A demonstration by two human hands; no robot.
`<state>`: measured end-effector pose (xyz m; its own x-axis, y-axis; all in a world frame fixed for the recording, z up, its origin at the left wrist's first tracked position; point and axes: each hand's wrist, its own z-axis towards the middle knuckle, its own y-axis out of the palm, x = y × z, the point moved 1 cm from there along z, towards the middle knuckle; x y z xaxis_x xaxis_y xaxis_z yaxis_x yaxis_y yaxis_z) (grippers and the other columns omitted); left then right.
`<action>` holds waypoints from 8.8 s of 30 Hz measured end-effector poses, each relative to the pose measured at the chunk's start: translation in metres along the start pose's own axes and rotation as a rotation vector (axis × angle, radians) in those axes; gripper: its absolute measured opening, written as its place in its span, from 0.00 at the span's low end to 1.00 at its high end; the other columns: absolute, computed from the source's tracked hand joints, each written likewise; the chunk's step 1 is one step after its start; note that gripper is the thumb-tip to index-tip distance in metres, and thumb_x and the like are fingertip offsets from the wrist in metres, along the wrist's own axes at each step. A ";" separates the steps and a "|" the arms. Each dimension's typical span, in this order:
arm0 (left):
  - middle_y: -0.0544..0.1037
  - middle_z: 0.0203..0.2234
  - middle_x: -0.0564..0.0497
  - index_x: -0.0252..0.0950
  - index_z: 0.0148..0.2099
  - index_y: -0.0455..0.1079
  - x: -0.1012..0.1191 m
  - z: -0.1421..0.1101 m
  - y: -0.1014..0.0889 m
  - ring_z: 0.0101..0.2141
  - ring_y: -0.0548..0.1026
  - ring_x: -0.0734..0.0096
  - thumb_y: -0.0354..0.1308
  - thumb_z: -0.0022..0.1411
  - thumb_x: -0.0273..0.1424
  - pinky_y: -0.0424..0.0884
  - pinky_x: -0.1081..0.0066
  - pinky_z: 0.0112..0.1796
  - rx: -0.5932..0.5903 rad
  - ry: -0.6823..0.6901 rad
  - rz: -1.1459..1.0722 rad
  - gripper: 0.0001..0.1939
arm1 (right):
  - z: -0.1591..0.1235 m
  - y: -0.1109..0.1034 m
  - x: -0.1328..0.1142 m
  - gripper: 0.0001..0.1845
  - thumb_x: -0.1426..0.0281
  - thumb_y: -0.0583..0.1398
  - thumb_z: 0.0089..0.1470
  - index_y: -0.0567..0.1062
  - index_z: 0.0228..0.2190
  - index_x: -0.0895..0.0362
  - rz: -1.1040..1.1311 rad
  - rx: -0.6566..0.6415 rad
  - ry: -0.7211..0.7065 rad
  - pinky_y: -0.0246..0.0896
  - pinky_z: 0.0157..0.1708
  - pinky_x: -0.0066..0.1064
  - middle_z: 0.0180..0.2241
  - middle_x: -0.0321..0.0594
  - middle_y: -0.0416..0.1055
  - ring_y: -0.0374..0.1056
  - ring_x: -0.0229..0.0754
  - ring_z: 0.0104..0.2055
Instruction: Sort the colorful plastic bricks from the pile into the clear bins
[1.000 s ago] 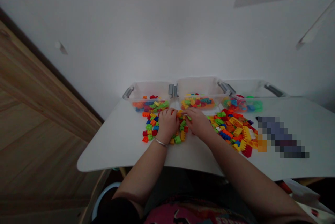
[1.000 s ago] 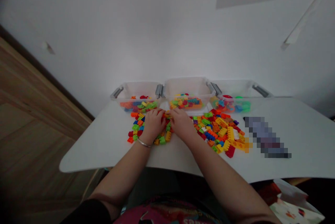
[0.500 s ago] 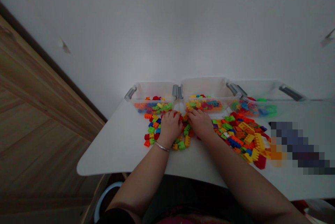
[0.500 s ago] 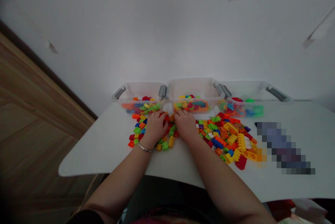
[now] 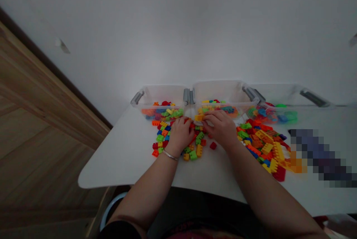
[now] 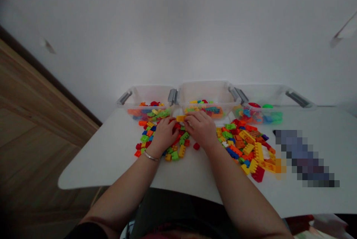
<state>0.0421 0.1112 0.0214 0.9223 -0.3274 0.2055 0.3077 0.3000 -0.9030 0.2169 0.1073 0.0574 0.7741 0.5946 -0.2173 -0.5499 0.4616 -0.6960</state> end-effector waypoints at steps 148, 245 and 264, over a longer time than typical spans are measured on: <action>0.69 0.56 0.45 0.45 0.56 0.71 0.003 -0.001 -0.003 0.55 0.66 0.57 0.53 0.64 0.32 0.61 0.52 0.56 -0.033 0.340 -0.047 0.19 | 0.063 -0.023 0.065 0.21 0.58 0.54 0.57 0.65 0.50 0.53 0.272 0.580 0.373 0.69 0.41 0.37 0.43 0.45 0.70 0.70 0.40 0.42; 0.73 0.50 0.47 0.41 0.54 0.72 0.002 0.001 -0.001 0.51 0.67 0.59 0.53 0.64 0.31 0.64 0.57 0.55 -0.096 0.343 -0.066 0.17 | 0.003 -0.025 0.028 0.12 0.62 0.55 0.54 0.67 0.39 0.54 0.082 0.500 0.339 0.65 0.41 0.39 0.36 0.43 0.68 0.65 0.44 0.38; 0.73 0.50 0.47 0.43 0.54 0.72 0.001 0.000 -0.001 0.51 0.67 0.60 0.52 0.65 0.32 0.66 0.56 0.54 -0.097 0.340 -0.094 0.17 | 0.085 -0.019 0.061 0.14 0.57 0.65 0.44 0.78 0.30 0.54 0.037 -0.281 0.665 0.62 0.31 0.34 0.27 0.39 0.76 0.69 0.41 0.27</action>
<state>0.0430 0.1101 0.0224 0.7558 -0.6332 0.1668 0.3484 0.1732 -0.9212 0.2476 0.1906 0.1158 0.8329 0.0383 -0.5521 -0.5470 0.2089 -0.8107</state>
